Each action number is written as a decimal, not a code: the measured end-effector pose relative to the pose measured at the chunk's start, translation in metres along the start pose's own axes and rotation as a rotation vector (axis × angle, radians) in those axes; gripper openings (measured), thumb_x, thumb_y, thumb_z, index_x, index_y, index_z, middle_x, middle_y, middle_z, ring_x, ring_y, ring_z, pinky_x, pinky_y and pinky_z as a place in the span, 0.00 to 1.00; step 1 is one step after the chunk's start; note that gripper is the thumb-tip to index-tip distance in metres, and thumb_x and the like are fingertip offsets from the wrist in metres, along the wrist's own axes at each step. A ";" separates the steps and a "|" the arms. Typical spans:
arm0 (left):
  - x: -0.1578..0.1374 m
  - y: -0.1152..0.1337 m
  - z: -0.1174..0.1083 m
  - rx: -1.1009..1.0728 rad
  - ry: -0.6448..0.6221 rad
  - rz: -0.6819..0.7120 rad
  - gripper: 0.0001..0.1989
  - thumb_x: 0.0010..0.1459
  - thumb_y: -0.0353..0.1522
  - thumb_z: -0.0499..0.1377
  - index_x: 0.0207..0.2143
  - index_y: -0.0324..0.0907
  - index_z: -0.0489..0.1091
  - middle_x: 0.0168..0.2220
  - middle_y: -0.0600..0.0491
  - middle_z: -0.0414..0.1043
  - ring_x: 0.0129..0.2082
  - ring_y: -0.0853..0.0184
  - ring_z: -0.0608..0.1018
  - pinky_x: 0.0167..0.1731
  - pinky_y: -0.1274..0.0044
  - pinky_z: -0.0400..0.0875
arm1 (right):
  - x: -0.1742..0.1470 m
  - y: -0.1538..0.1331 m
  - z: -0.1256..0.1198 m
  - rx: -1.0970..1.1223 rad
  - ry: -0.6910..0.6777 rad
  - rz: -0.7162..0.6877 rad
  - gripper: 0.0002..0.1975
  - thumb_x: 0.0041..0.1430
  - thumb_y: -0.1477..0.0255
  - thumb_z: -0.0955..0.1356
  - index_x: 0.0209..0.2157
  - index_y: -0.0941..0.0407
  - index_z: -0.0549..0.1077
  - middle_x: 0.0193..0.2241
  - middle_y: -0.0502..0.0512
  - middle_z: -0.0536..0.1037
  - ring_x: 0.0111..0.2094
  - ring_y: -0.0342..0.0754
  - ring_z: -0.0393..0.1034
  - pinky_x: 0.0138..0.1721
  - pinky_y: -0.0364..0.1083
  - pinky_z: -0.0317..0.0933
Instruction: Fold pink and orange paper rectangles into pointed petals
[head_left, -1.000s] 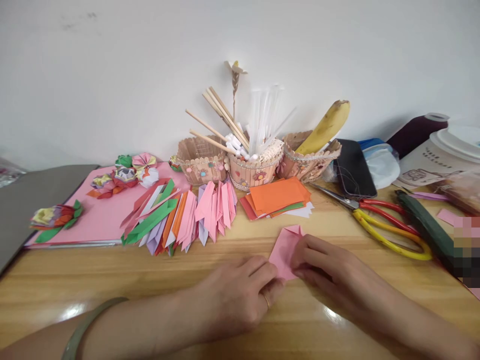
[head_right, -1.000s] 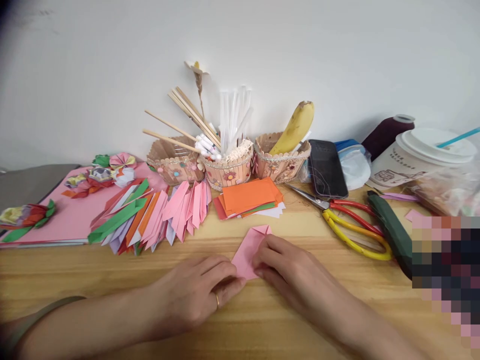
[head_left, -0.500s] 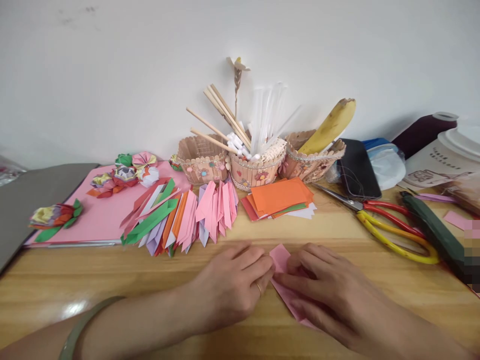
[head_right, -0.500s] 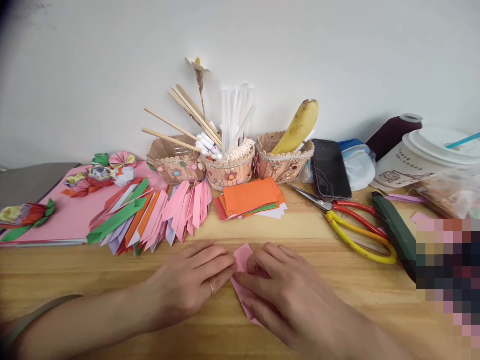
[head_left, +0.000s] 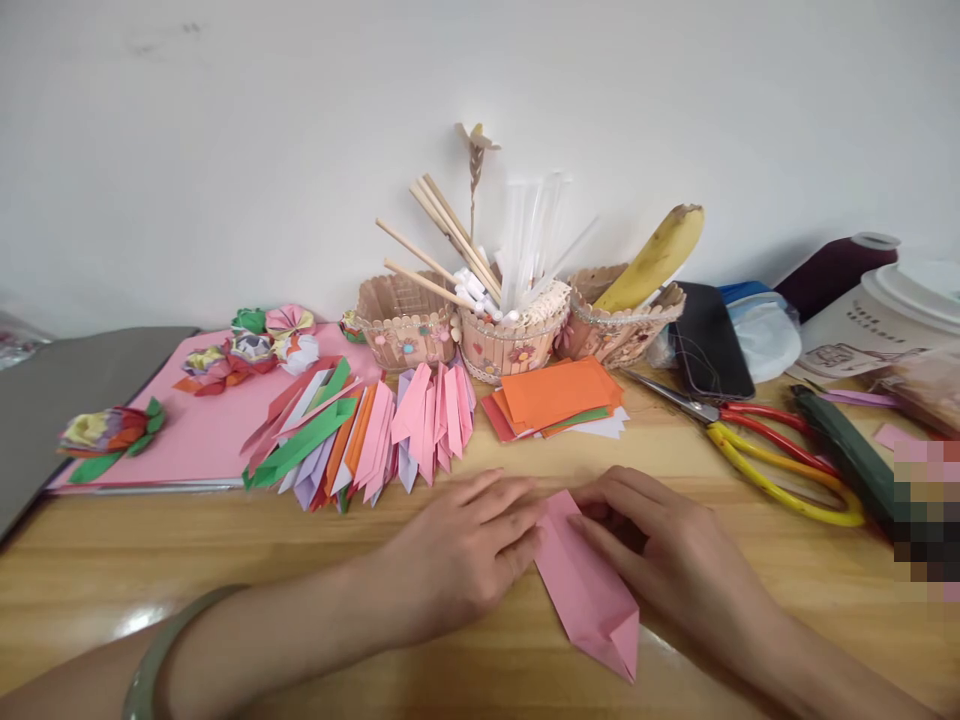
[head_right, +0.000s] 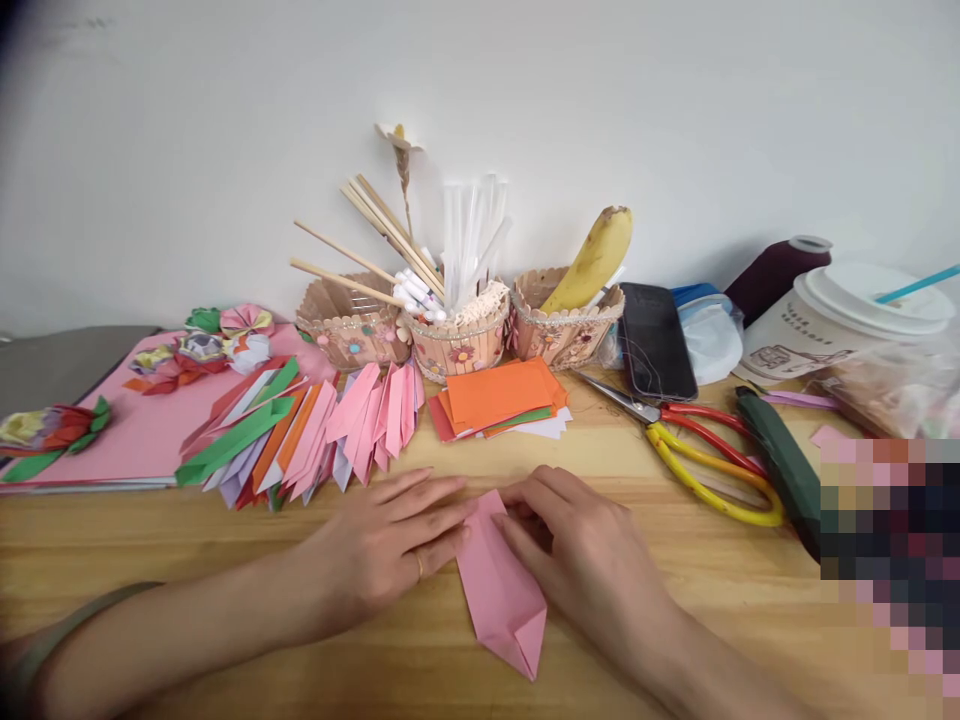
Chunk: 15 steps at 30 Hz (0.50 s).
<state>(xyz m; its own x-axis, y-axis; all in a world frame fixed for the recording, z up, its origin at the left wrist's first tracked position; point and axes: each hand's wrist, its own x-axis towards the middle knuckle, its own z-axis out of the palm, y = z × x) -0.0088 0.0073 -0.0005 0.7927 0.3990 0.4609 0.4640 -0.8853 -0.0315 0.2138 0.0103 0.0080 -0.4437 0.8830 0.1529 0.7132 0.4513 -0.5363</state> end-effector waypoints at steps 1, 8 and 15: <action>0.000 0.000 0.000 0.000 -0.006 0.006 0.19 0.68 0.26 0.41 0.42 0.34 0.71 0.47 0.48 0.73 0.51 0.58 0.69 0.51 0.66 0.63 | 0.000 0.000 0.001 0.002 0.004 0.001 0.07 0.62 0.71 0.62 0.33 0.54 0.71 0.30 0.52 0.74 0.29 0.45 0.70 0.26 0.43 0.63; -0.002 0.000 0.000 0.037 -0.014 0.016 0.18 0.67 0.25 0.41 0.43 0.34 0.70 0.48 0.47 0.72 0.52 0.58 0.69 0.51 0.63 0.63 | -0.003 0.003 0.002 -0.134 0.048 -0.298 0.10 0.65 0.75 0.60 0.37 0.57 0.72 0.30 0.54 0.73 0.31 0.47 0.67 0.29 0.45 0.62; -0.003 0.001 0.000 0.056 -0.025 0.001 0.15 0.67 0.26 0.44 0.45 0.34 0.69 0.47 0.47 0.72 0.51 0.61 0.69 0.52 0.64 0.63 | -0.005 0.003 -0.006 -0.228 0.000 -0.499 0.16 0.67 0.76 0.55 0.40 0.62 0.72 0.29 0.58 0.72 0.29 0.48 0.64 0.27 0.46 0.59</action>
<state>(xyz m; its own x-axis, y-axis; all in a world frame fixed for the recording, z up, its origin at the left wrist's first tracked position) -0.0105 0.0049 -0.0017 0.8024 0.4049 0.4384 0.4843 -0.8711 -0.0818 0.2220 0.0081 0.0108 -0.7586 0.5542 0.3427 0.5155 0.8321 -0.2046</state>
